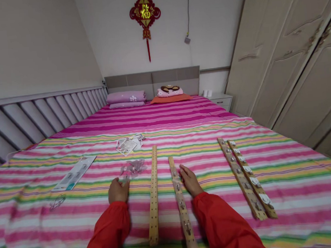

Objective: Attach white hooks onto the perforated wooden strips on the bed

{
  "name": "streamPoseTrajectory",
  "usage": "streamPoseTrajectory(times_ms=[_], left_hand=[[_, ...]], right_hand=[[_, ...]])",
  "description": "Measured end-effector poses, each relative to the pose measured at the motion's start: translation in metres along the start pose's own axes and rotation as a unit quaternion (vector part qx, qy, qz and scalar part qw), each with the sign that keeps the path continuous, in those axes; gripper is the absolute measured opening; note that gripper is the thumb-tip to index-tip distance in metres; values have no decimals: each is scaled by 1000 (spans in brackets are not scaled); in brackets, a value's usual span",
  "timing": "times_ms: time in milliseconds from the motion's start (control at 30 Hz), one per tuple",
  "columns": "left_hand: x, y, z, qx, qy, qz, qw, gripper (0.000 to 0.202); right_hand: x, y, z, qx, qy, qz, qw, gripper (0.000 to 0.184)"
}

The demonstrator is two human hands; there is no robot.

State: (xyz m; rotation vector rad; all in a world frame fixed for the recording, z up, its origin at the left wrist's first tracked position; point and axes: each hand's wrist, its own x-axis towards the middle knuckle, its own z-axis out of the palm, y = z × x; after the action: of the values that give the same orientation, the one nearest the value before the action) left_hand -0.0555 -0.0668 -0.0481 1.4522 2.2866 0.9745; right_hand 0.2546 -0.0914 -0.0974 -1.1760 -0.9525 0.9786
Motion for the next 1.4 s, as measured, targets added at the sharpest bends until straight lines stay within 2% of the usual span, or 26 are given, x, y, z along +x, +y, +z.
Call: streamPoseTrajectory(times_ms=[100, 200, 300, 400, 500, 633, 733, 800, 900, 1000, 1233, 1400], left_hand=[[2, 3, -2, -6, -26, -25, 999, 57], [1, 2, -7, -92, -5, -67, 994, 44], [-5, 5, -15, -243, 45, -87, 965, 34], [-12, 18, -26, -359, 66, -63, 929, 36], [-21, 42, -39, -396, 23, -10, 918, 43], [-39, 79, -44, -391, -113, 75, 910, 52], [-56, 102, -33, -386, -207, 108, 893, 54], [-65, 113, -20, -384, -251, 119, 880, 54], [-74, 126, -1, -384, -291, 130, 867, 51], [-78, 136, 13, -391, -312, 129, 856, 49], [-73, 149, 29, -409, -318, 89, 851, 48], [-66, 150, 45, -420, -309, 67, 851, 46]], right_hand=[[-3, -6, 1, 3, 4, 22, 1000, 54], [-4, -11, 1, 7, 11, 22, 1000, 52], [-5, -12, 2, 25, 11, 23, 999, 49], [-5, -11, 2, 51, 6, 27, 998, 45], [-4, -12, 2, 78, 2, 42, 996, 41], [-2, -22, 1, 104, 1, 76, 992, 40], [-5, -41, 2, 112, -15, 67, 991, 35], [-10, -58, 6, 115, -53, 42, 991, 30], [-18, -82, 12, 99, -120, 26, 988, 28], [-23, -94, 15, 85, -150, 36, 984, 27], [-17, -85, 12, 106, -137, 55, 983, 23], [-1, -74, 16, 152, -53, 66, 985, 22]])
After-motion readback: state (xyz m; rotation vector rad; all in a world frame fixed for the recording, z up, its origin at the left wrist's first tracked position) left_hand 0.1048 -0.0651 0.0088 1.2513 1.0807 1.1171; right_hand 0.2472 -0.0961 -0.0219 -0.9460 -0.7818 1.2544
